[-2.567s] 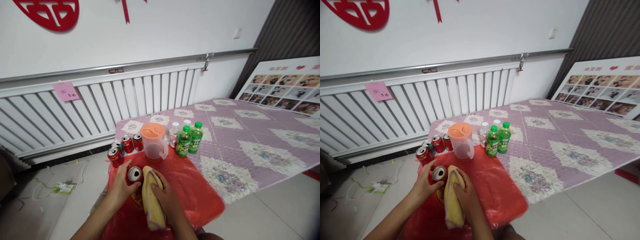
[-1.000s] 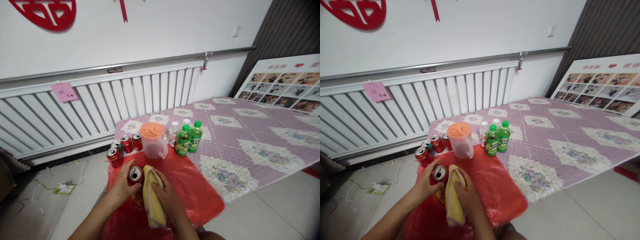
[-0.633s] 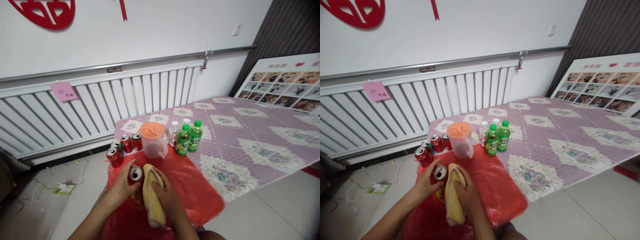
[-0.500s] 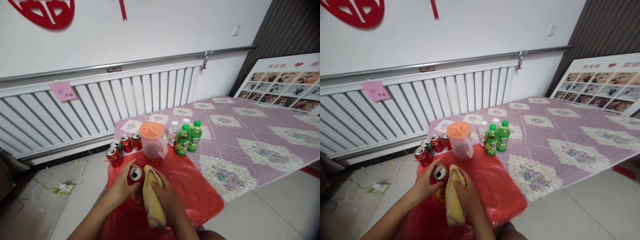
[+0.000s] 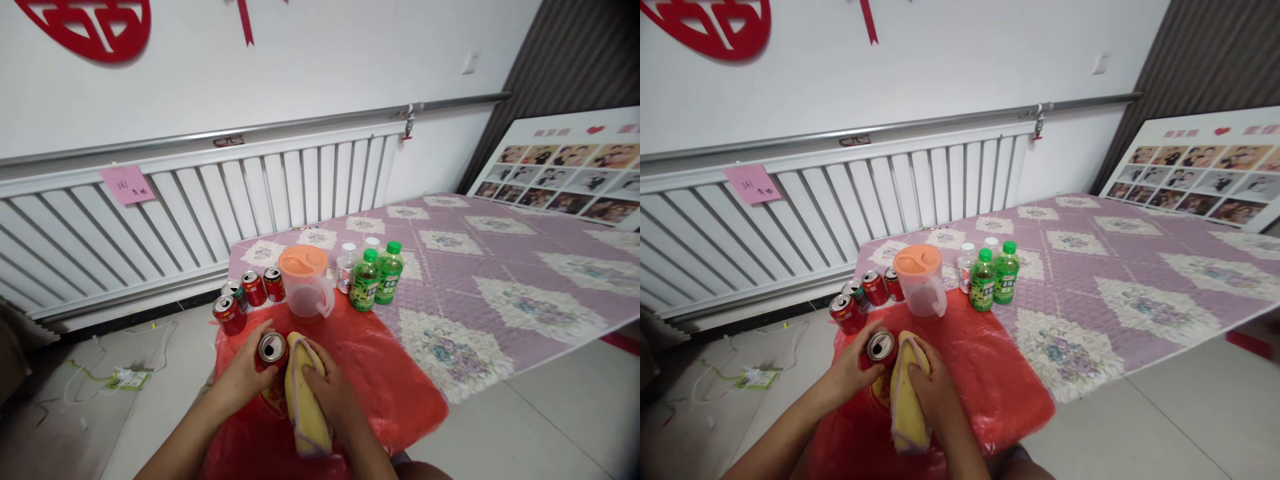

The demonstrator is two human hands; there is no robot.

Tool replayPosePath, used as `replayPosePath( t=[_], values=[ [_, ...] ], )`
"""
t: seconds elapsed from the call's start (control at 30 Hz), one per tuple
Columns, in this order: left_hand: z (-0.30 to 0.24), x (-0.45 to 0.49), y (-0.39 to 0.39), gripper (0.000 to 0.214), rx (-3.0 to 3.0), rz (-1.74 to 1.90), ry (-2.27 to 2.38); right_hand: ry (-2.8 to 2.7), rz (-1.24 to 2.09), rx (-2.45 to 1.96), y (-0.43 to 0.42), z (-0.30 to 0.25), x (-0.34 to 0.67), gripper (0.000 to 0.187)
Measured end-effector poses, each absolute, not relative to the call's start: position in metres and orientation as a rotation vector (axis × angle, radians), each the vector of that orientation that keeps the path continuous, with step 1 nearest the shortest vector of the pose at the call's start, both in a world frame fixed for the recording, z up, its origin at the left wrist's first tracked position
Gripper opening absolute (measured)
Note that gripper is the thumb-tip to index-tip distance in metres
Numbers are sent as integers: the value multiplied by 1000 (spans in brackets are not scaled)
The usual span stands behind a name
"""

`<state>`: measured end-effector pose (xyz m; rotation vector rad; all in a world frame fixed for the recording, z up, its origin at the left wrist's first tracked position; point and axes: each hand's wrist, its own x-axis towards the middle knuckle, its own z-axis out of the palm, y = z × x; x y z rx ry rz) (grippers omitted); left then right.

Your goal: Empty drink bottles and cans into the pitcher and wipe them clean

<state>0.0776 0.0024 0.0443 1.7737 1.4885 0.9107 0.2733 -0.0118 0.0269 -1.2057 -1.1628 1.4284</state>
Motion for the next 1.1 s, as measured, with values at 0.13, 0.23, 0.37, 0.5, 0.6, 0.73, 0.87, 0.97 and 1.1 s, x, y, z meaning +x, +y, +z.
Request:
replayPosePath(
  t=[0.13, 0.23, 0.37, 0.5, 0.6, 0.73, 0.87, 0.97, 1.1],
  values=[
    [51, 75, 2, 81, 1780, 847, 1446, -1149, 1432, -1203, -13, 29, 274, 50],
    [49, 75, 3, 81, 1788, 853, 1469, -1153, 1425, -1206, -14, 29, 274, 50],
    [40, 79, 3, 81, 1840, 982, 1612, -1160, 1421, -1200, -13, 29, 274, 51],
    [38, 83, 2, 75, 1869, 1004, 1686, -1167, 1397, -1164, -14, 28, 274, 54],
    [42, 83, 2, 71, 1866, 996, 1662, -1181, 1395, -1145, -14, 28, 274, 56],
    [48, 78, 1, 72, 1860, 937, 1554, -1142, 1439, -1182, -14, 29, 273, 53],
    [50, 73, 1, 78, 1839, 856, 1469, -1145, 1459, -1211, -13, 31, 273, 52],
    [47, 73, 0, 80, 1839, 872, 1472, -1171, 1456, -1232, -13, 32, 273, 54],
    [42, 78, 1, 80, 1872, 977, 1629, -1170, 1448, -1193, -14, 30, 273, 56]
  ],
)
